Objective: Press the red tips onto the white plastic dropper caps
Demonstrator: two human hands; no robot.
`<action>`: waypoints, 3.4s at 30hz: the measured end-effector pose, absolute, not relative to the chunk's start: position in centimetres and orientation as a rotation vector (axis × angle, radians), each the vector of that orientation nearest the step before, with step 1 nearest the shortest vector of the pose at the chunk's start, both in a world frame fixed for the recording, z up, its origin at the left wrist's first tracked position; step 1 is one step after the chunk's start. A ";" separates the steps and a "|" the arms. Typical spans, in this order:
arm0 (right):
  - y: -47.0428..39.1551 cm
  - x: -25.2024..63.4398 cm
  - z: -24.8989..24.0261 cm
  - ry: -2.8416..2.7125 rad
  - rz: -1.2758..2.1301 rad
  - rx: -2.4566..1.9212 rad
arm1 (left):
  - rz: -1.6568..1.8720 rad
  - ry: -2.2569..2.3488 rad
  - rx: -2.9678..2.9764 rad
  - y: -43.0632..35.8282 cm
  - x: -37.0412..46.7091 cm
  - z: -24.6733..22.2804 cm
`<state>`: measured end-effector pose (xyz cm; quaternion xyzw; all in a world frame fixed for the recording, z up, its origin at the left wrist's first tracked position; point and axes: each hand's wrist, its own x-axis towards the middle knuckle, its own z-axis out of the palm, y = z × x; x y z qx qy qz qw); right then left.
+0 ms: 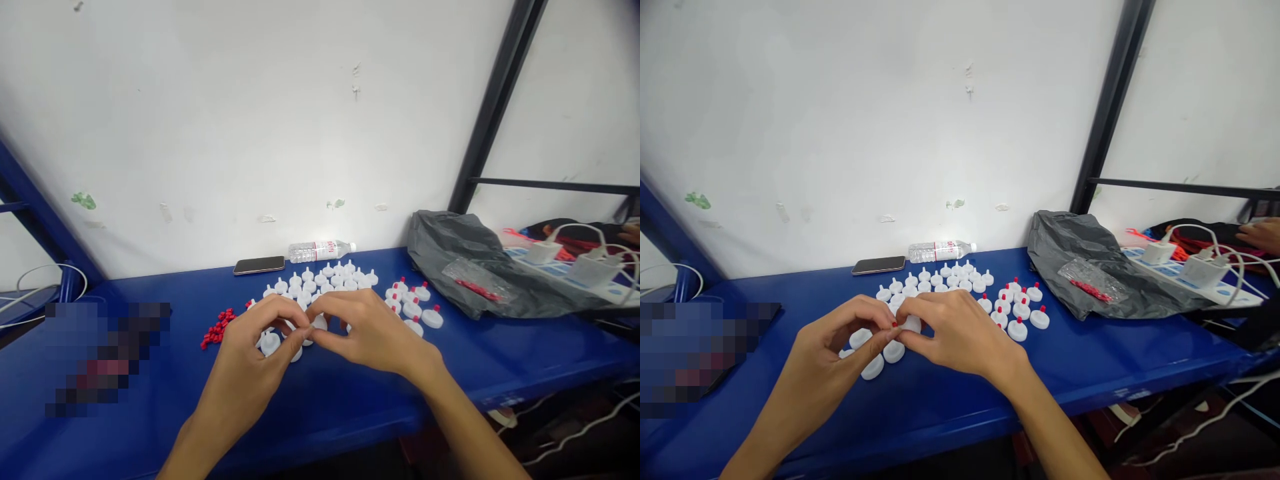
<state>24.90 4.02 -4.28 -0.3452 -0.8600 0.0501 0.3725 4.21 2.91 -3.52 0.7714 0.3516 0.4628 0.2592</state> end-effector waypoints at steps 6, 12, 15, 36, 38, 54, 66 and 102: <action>4.1 24.9 -4.4 -2.137 0.179 -0.856 | 1.296 0.913 2.079 2.9 4.1 -3.4; 4.1 24.9 -4.4 -2.109 0.242 -0.859 | 1.313 0.939 2.101 2.8 4.1 -3.5; 4.3 25.1 -4.4 -2.130 0.271 -0.814 | 1.328 0.950 2.146 2.9 4.1 -3.8; 3.9 24.4 -3.9 -2.000 0.121 -0.569 | 1.127 0.939 1.656 3.2 2.9 -3.3; 3.8 24.3 -3.9 -1.992 0.171 -0.557 | 1.002 0.891 1.645 3.1 2.9 -3.1; 3.5 23.5 -3.7 -2.006 0.241 -0.456 | 1.091 0.936 1.605 1.9 3.6 -2.6; 3.5 23.4 -3.9 -1.998 0.290 -0.362 | 1.113 0.906 1.709 2.3 3.8 -2.8; 5.1 27.0 -4.8 -2.362 0.217 -1.386 | 0.310 1.905 2.239 10.0 -11.1 -6.5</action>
